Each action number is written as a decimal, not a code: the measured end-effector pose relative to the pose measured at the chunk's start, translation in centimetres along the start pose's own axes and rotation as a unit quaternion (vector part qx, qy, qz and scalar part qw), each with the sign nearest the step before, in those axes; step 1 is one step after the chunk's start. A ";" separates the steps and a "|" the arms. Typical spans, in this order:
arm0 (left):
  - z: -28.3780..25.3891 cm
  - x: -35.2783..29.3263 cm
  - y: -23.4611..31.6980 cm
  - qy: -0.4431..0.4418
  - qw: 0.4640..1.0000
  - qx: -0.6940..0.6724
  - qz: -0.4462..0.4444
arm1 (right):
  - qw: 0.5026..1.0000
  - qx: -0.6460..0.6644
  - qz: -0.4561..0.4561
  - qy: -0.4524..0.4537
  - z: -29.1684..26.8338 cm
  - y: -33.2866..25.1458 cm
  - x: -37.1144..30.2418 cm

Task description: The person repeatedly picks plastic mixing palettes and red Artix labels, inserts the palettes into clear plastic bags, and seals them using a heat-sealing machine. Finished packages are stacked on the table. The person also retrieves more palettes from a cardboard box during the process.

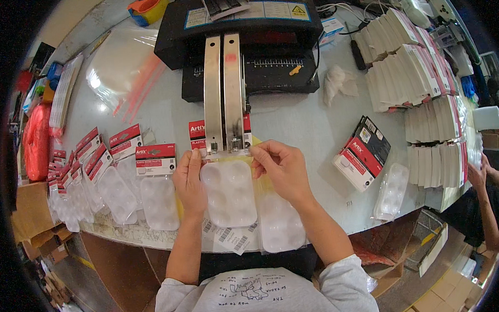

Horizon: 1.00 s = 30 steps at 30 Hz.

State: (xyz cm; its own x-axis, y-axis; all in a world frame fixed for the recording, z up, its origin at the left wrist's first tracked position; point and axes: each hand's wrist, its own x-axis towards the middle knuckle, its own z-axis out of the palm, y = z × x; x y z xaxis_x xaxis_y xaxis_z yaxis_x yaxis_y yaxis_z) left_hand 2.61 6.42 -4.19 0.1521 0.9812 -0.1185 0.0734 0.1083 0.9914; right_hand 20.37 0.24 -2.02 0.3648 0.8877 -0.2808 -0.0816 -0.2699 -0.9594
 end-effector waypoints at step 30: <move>6.1 -7.4 1.1 -0.142 0.951 0.239 0.136 | 0.829 -0.503 -0.077 0.232 -14.1 -0.5 -5.5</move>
State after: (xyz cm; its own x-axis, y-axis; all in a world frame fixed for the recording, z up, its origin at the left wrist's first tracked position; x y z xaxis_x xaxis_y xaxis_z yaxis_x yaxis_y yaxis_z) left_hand 7.62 -1.71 -2.61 0.4842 0.8728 0.0613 0.4233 -0.2950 0.8566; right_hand 31.53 -9.75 0.36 0.6347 0.7652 0.1074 0.7296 -0.5478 -0.4094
